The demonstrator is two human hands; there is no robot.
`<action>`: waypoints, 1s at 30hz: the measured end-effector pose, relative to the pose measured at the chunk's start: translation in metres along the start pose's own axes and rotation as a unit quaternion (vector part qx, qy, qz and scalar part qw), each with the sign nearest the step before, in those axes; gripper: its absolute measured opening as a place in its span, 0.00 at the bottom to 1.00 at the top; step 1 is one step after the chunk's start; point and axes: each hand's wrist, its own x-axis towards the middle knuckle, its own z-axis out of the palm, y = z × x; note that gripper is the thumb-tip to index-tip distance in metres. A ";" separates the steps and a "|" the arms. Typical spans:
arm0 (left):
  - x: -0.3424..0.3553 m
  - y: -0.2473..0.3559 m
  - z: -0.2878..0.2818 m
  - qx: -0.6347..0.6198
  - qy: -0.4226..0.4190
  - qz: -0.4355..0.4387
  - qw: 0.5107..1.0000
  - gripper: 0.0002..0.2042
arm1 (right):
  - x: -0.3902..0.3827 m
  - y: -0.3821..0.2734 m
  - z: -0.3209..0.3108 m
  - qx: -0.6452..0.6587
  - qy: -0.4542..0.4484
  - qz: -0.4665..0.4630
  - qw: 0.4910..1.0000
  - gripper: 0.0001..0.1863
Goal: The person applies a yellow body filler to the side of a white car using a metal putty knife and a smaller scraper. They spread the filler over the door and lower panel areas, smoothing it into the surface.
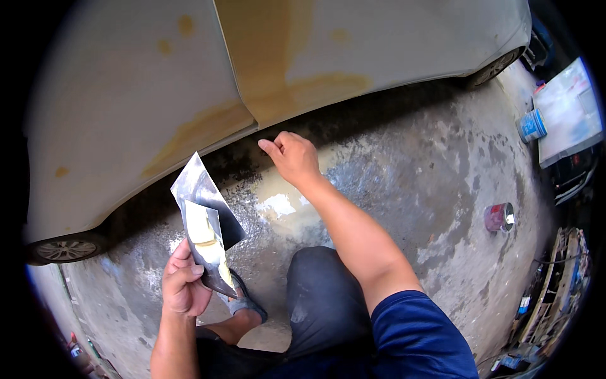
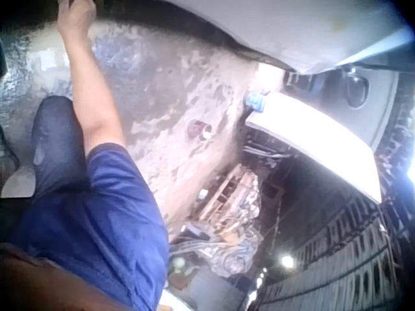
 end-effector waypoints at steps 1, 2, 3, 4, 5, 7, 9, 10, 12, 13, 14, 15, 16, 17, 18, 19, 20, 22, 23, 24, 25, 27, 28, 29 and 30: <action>0.001 0.000 -0.001 0.002 0.002 -0.001 1.000 0.29 | 0.003 0.002 0.001 0.008 0.025 0.022 0.999 0.24; 0.002 -0.001 -0.001 0.005 0.005 -0.001 1.000 0.29 | 0.007 0.003 0.005 0.002 0.071 -0.004 0.997 0.27; 0.002 -0.002 -0.001 0.004 0.002 -0.006 1.000 0.29 | 0.011 0.005 0.007 0.004 0.088 -0.003 0.996 0.26; 0.002 -0.002 -0.001 0.003 -0.001 -0.011 1.000 0.29 | 0.015 0.003 0.008 0.006 0.105 -0.003 0.994 0.25; 0.001 -0.003 -0.001 0.002 -0.003 -0.016 1.000 0.29 | 0.019 0.003 0.009 0.008 0.122 -0.002 0.993 0.24; 0.002 -0.006 -0.002 0.008 0.003 -0.011 1.000 0.29 | 0.024 0.010 0.014 -0.004 0.115 0.002 0.993 0.29; 0.002 -0.009 -0.002 0.012 0.009 -0.006 1.000 0.29 | 0.025 0.018 0.019 -0.010 0.109 0.004 0.994 0.30; 0.002 -0.010 -0.001 0.013 0.013 -0.004 1.000 0.29 | 0.025 0.022 0.021 -0.026 0.088 0.021 0.996 0.28; 0.002 -0.012 0.001 0.018 0.017 -0.002 1.000 0.29 | 0.023 0.031 0.022 -0.057 0.047 0.056 0.996 0.24; 0.002 -0.013 0.001 0.021 0.020 -0.001 1.000 0.29 | 0.019 0.032 0.024 0.001 0.049 0.062 0.997 0.21; 0.002 -0.015 0.001 0.024 0.023 0.000 0.999 0.29 | 0.010 0.032 0.027 0.059 0.051 0.069 0.995 0.19; 0.002 -0.016 0.002 0.024 0.022 -0.005 0.999 0.29 | -0.001 0.031 0.029 0.116 0.053 0.075 0.989 0.17; 0.002 -0.016 0.003 0.023 0.022 -0.008 0.999 0.30 | -0.012 0.021 0.028 0.203 0.031 0.104 0.973 0.14; 0.003 -0.015 0.005 0.021 0.018 -0.012 1.000 0.30 | -0.024 0.019 0.029 0.268 -0.001 0.100 0.958 0.13; 0.005 -0.016 0.006 0.024 0.015 -0.022 0.999 0.30 | -0.036 0.019 0.025 0.259 -0.032 0.050 0.964 0.11; 0.005 -0.017 0.006 0.027 0.014 -0.029 0.999 0.30 | -0.045 0.013 0.018 0.251 -0.065 -0.002 0.966 0.10; 0.005 -0.019 0.007 0.031 0.013 -0.036 0.999 0.30 | -0.051 0.004 0.008 0.300 -0.117 0.009 0.947 0.11; 0.006 -0.021 0.013 0.023 0.002 -0.053 0.998 0.31 | -0.061 -0.014 -0.011 0.393 -0.218 0.032 0.892 0.14; 0.006 -0.022 0.016 0.019 -0.004 -0.061 0.998 0.31 | -0.066 -0.016 -0.016 0.461 -0.241 0.043 0.853 0.17; 0.006 -0.025 0.016 0.015 -0.005 -0.060 0.998 0.30 | -0.072 -0.019 -0.021 0.526 -0.263 0.053 0.807 0.21; 0.008 -0.026 0.018 0.014 -0.010 -0.067 0.998 0.30 | -0.078 -0.020 -0.025 0.586 -0.282 0.063 0.757 0.24; 0.009 -0.027 0.022 0.013 -0.016 -0.079 0.997 0.30 | -0.091 -0.030 -0.027 0.624 -0.304 0.072 0.717 0.33; 0.009 -0.028 0.024 0.018 -0.016 -0.081 0.996 0.29 | -0.095 -0.032 -0.026 0.650 -0.282 0.094 0.699 0.30; 0.010 -0.029 0.023 0.016 -0.021 -0.082 0.996 0.29 | -0.097 -0.032 -0.025 0.676 -0.261 0.115 0.680 0.27; 0.010 -0.029 0.022 0.014 -0.026 -0.082 0.996 0.29 | -0.093 -0.028 -0.024 0.628 -0.236 0.147 0.727 0.25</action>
